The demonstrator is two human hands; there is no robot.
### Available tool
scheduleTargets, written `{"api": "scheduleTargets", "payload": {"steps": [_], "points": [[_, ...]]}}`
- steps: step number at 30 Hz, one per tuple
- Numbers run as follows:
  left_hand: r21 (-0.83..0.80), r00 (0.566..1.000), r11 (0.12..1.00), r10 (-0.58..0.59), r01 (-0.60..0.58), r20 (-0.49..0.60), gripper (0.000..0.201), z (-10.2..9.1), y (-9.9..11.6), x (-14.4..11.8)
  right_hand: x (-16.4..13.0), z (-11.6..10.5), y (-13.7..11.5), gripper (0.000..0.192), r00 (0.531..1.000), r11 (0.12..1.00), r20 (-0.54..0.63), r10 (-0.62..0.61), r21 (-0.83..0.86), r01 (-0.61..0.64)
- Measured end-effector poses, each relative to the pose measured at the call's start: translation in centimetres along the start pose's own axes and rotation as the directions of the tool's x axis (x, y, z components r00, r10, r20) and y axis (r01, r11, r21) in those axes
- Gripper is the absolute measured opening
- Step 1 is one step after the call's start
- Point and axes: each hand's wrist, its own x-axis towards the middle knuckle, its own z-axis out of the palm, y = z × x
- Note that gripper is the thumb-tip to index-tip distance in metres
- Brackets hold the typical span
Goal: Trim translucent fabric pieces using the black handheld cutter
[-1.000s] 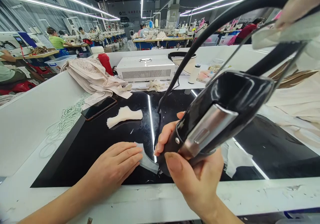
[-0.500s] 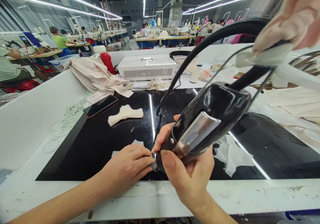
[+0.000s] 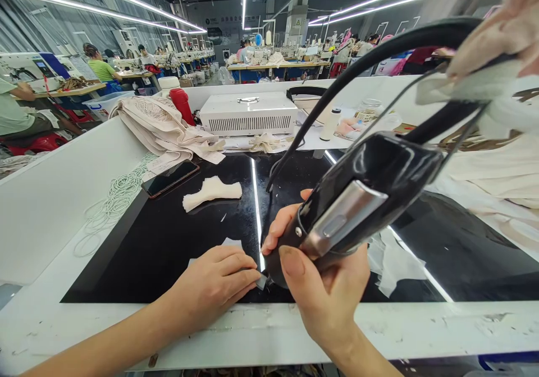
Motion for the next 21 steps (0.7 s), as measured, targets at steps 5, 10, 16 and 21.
{"api": "scheduleTargets", "payload": {"steps": [5,10,16,21], "points": [[0.019,1.000,0.999,0.027,-0.027,-0.011,0.026,0.0,0.0,-0.1,0.6,0.2,0.1,0.045,0.999,1.000,-0.041,-0.015,0.013,0.016],[0.019,1.000,0.999,0.027,-0.027,0.003,0.025,0.1,-0.1,-0.2,0.2,0.2,0.7,0.049,0.999,1.000,-0.046,0.001,-0.026,-0.002],[0.028,1.000,0.999,0.018,-0.019,0.015,0.020,0.0,-0.1,-0.5,-0.1,0.2,1.1,0.045,1.000,1.000,0.007,-0.020,0.002,0.020],[0.042,0.999,0.999,0.016,-0.019,0.052,0.018,-0.2,-0.2,-0.7,-0.3,0.4,1.0,0.041,1.000,1.000,0.014,-0.019,-0.019,0.019]]}}
